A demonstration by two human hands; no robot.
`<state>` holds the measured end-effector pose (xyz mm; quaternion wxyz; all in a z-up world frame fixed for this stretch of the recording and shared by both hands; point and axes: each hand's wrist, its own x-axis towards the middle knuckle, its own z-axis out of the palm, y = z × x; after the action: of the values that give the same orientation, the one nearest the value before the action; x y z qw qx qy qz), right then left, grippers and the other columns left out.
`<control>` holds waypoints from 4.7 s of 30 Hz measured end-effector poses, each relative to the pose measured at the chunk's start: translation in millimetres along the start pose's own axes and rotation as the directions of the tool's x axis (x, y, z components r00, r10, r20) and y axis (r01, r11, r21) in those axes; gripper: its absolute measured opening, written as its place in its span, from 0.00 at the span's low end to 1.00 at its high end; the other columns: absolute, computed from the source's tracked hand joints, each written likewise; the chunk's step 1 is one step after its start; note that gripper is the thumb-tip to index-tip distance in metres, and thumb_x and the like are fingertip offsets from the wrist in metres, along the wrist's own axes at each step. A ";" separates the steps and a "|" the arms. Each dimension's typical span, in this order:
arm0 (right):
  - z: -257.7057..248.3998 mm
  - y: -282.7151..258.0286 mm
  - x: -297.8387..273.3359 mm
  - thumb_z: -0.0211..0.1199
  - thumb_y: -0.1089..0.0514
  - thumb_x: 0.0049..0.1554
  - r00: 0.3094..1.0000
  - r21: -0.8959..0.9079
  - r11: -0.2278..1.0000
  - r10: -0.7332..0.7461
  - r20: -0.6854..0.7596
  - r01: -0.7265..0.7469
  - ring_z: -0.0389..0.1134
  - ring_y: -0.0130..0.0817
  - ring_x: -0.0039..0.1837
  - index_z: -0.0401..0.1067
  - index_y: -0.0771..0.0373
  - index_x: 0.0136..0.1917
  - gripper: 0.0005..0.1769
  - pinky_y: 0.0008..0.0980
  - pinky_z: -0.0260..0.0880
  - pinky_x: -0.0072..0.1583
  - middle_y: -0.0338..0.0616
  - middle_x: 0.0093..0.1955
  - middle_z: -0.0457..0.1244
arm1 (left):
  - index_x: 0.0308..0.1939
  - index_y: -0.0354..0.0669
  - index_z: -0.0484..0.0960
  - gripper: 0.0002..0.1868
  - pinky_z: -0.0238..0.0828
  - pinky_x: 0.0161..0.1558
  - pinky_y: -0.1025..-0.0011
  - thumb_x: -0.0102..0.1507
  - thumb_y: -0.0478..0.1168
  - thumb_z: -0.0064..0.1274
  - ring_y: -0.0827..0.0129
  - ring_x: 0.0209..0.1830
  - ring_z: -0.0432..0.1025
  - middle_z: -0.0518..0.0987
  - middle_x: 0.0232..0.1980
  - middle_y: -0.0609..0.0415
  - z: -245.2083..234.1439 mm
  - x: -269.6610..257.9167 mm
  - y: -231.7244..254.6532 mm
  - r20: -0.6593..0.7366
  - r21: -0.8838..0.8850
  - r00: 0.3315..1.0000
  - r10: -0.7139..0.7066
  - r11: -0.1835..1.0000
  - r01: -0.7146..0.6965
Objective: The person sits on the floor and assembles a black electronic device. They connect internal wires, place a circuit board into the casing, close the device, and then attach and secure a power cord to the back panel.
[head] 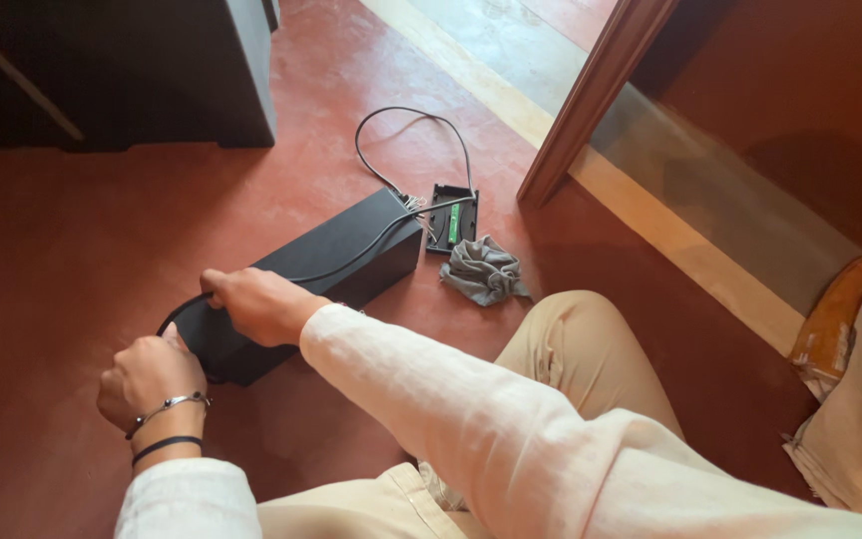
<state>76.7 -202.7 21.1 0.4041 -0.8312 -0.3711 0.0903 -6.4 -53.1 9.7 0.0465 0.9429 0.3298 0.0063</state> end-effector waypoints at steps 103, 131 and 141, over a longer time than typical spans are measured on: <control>-142.8 -78.0 -0.2 0.64 0.38 0.56 0.996 0.211 0.974 0.087 -0.016 -0.082 0.62 0.28 0.35 0.83 0.59 0.36 0.23 0.35 0.63 0.39 0.41 0.31 0.65 | 0.27 0.47 0.74 0.19 0.52 0.30 0.80 0.67 0.49 0.61 0.83 0.24 0.59 0.68 0.25 0.66 -107.6 0.5 33.4 -0.064 -0.997 0.965 0.256 0.020 -0.071; -179.1 -57.2 -9.7 0.59 0.55 0.63 0.964 0.003 0.976 -0.217 -0.152 0.220 0.67 0.50 0.38 0.75 0.62 0.43 0.11 0.42 0.66 0.43 0.52 0.35 0.66 | 0.39 0.36 0.80 0.15 0.61 0.33 0.63 0.77 0.41 0.43 0.60 0.30 0.66 0.75 0.32 0.44 -133.0 -35.8 82.4 -0.384 -0.801 0.899 0.212 0.408 -0.438; -167.2 -69.2 -5.3 0.57 0.68 0.52 0.846 -0.108 0.875 -0.484 -0.222 0.472 0.71 0.52 0.46 0.76 0.64 0.45 0.09 0.44 0.71 0.48 0.49 0.43 0.71 | 0.44 0.38 0.82 0.14 0.69 0.35 0.57 0.73 0.43 0.45 0.46 0.33 0.75 0.79 0.34 0.39 -177.0 -43.4 90.0 -0.377 -0.584 0.857 0.352 0.627 -0.515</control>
<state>110.5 -279.9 181.4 0.4356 -0.7269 -0.5162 -0.1245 8.1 -135.4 195.0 0.3395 0.9061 0.0699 0.2424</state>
